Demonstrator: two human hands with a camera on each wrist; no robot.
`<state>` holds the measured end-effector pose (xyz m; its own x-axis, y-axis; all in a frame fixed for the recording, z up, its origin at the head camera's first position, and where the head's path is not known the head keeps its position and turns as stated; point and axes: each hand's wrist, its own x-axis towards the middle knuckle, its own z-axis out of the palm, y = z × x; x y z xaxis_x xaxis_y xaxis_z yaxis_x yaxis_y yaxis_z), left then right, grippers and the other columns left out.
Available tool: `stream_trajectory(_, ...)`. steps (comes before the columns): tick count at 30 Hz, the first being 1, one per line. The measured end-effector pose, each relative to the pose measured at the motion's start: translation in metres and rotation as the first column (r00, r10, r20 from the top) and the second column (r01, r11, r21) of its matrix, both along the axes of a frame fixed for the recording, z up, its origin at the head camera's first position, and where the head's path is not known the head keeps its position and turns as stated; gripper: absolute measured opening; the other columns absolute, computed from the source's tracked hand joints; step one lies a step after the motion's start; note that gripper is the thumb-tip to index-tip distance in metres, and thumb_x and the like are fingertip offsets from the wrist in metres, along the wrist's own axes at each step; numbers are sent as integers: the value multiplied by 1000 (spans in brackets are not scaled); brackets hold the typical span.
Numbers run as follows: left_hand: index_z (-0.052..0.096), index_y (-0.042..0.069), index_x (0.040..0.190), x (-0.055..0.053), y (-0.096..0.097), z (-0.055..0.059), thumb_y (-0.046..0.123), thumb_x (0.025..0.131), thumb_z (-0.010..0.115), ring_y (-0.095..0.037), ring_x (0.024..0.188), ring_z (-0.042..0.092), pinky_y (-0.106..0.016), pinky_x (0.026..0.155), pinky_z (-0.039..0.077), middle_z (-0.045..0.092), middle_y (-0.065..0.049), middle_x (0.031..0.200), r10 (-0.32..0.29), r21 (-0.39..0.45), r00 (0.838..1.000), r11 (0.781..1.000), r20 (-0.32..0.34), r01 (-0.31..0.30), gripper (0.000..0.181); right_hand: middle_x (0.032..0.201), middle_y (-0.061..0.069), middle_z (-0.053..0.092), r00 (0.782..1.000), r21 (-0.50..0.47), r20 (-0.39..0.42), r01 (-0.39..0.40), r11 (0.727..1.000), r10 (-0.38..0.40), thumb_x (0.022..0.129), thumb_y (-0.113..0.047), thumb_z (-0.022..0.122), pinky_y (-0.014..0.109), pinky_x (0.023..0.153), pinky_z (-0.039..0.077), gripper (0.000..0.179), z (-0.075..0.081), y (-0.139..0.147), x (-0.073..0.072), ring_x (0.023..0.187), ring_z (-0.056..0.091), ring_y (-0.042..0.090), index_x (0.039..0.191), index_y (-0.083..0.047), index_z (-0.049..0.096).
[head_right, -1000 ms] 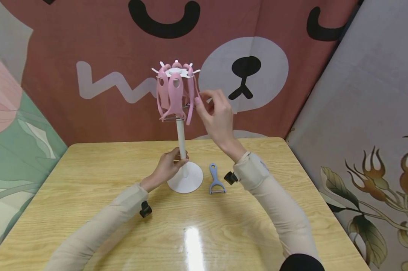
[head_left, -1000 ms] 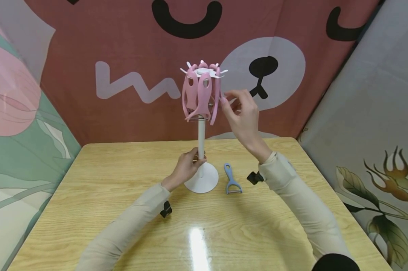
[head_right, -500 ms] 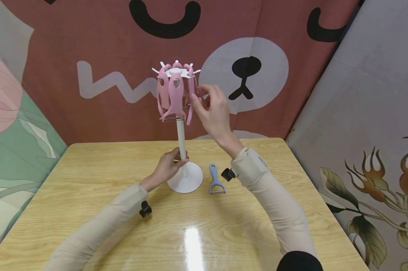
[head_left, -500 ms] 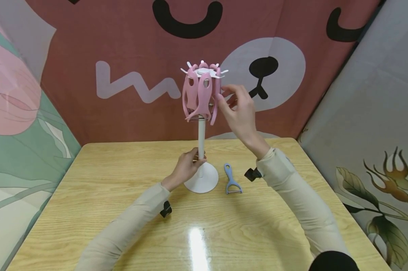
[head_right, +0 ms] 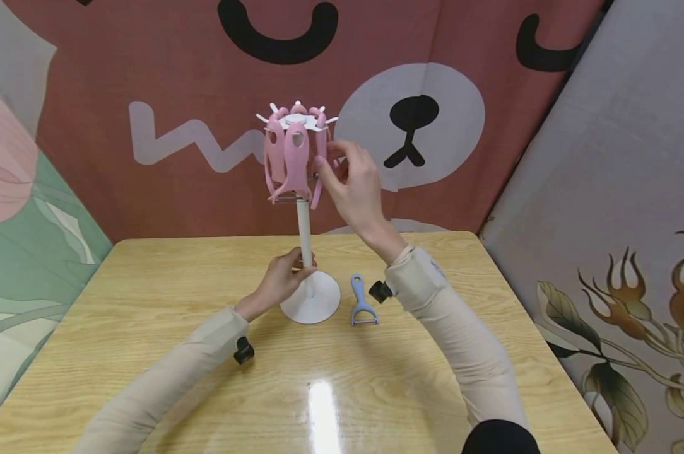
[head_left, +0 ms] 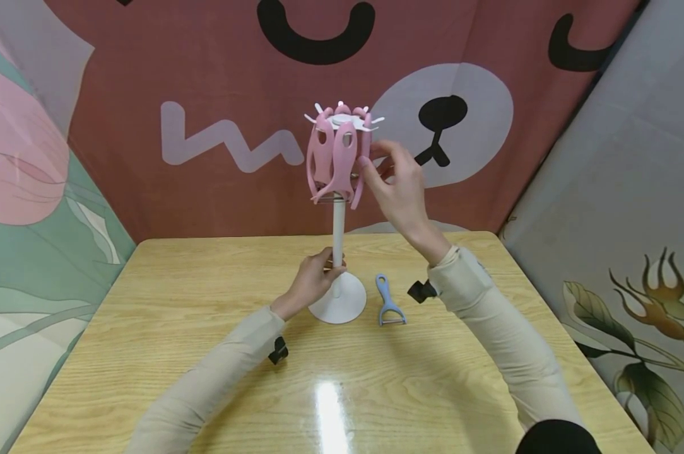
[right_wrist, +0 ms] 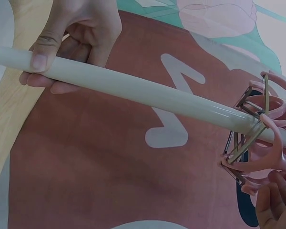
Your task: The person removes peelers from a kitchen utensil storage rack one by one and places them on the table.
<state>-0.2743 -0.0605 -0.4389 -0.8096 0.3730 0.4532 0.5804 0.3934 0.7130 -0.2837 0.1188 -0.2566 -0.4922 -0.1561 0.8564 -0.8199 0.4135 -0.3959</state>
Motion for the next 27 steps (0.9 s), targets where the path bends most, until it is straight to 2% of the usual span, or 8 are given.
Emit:
stream_trajectory(5, 61, -8, 111, -1, 1, 0, 6, 94, 66, -25, 94, 71, -28, 80, 58, 70, -12, 99, -2, 1, 1000, 1000, 6, 2, 23, 101, 16, 66, 1000, 6, -10, 3, 1000, -3, 96, -10, 65, 25, 67, 48, 28, 0, 0, -1, 74, 56, 20, 119, 6, 60)
stream_trajectory(18, 60, -9, 112, 0, 1, -2, 5, 94, 66, -25, 93, 71, -28, 79, 58, 69, -13, 99, -7, 6, 1000, 1000, 2, 7, 23, 95, 15, 68, 1000, -1, -3, 7, 1000, -7, 95, -9, 67, 26, 66, 47, 29, 0, 1, 1, 73, 56, 20, 119, 7, 61)
stream_trajectory(27, 61, -2, 110, -2, 1, -2, 5, 94, 67, -23, 93, 71, -27, 79, 58, 70, -11, 98, 9, 3, 1000, 1000, 6, -9, 19, 96, 15, 69, 1000, 21, -26, 11, 1000, -10, 95, -9, 67, 30, 67, 49, 33, 0, 1, 0, 73, 56, 20, 123, 7, 61)
